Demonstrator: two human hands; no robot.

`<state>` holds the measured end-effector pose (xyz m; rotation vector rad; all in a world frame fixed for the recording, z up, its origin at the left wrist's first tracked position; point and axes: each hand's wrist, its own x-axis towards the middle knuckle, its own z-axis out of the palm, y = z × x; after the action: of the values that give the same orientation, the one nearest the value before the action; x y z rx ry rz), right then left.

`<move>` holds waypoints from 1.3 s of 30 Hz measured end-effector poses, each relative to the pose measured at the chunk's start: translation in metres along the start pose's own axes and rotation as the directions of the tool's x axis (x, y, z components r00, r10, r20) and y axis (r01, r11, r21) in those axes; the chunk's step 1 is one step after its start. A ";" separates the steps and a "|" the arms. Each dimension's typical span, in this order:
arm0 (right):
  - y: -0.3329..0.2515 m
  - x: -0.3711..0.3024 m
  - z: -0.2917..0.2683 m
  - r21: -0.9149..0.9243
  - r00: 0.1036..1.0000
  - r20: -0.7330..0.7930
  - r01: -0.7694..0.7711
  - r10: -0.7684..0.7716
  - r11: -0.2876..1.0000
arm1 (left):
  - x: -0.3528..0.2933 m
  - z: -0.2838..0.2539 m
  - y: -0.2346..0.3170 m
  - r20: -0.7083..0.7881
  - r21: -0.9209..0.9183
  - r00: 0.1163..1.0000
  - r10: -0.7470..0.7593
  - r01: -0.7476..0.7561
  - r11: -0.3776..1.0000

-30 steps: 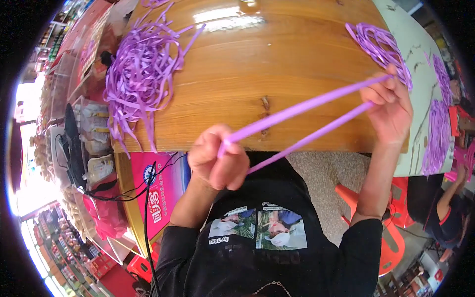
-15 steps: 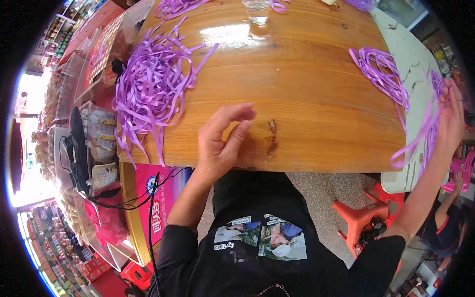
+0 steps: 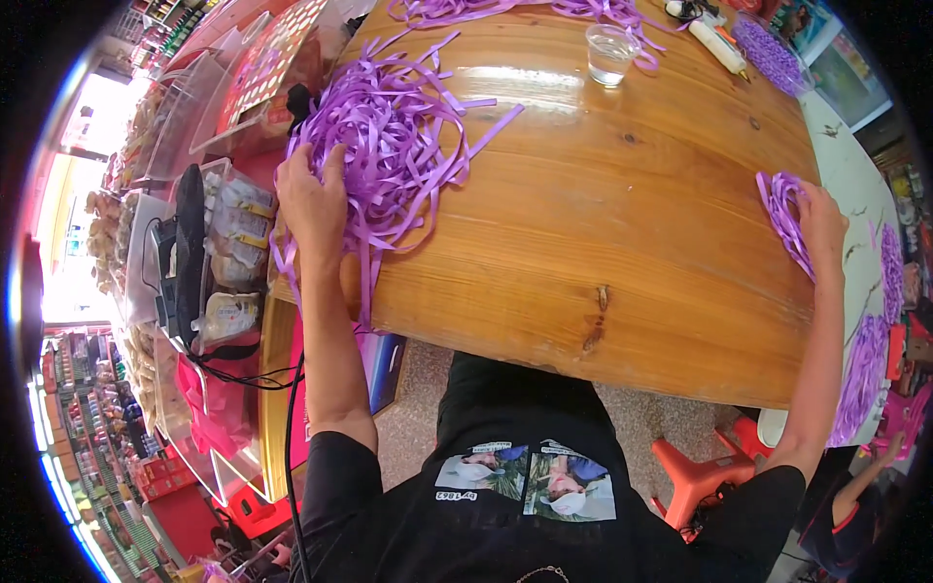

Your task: The person picks up a purple ribbon from a pile on a wooden table and ties a knot at one end by hand. They then repeatedly fold and loop the ribbon around the initial knot to form a flower shape, occasionally dipping their fingers into a glass of water.

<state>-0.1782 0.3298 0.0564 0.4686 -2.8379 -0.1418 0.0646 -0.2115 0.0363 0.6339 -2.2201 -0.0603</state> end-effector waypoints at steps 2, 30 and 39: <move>0.002 0.004 0.001 0.005 0.998 -0.053 0.021 -0.021 1.000 | 0.001 0.012 -0.001 0.009 -0.044 1.000 -0.009 0.009 0.999; -0.259 -0.036 -0.076 0.649 0.675 -0.553 0.717 -0.489 0.255 | 0.050 -0.026 0.089 0.586 -0.789 0.787 -0.192 0.609 0.085; -0.333 0.014 -0.083 0.815 0.783 -0.553 0.580 -0.284 0.012 | 0.023 -0.028 0.084 0.640 -0.758 0.768 0.027 0.637 -0.140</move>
<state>-0.0674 0.0066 0.0934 1.4936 -1.9386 1.6713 0.0371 -0.1439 0.0920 0.2194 -1.5341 -2.2186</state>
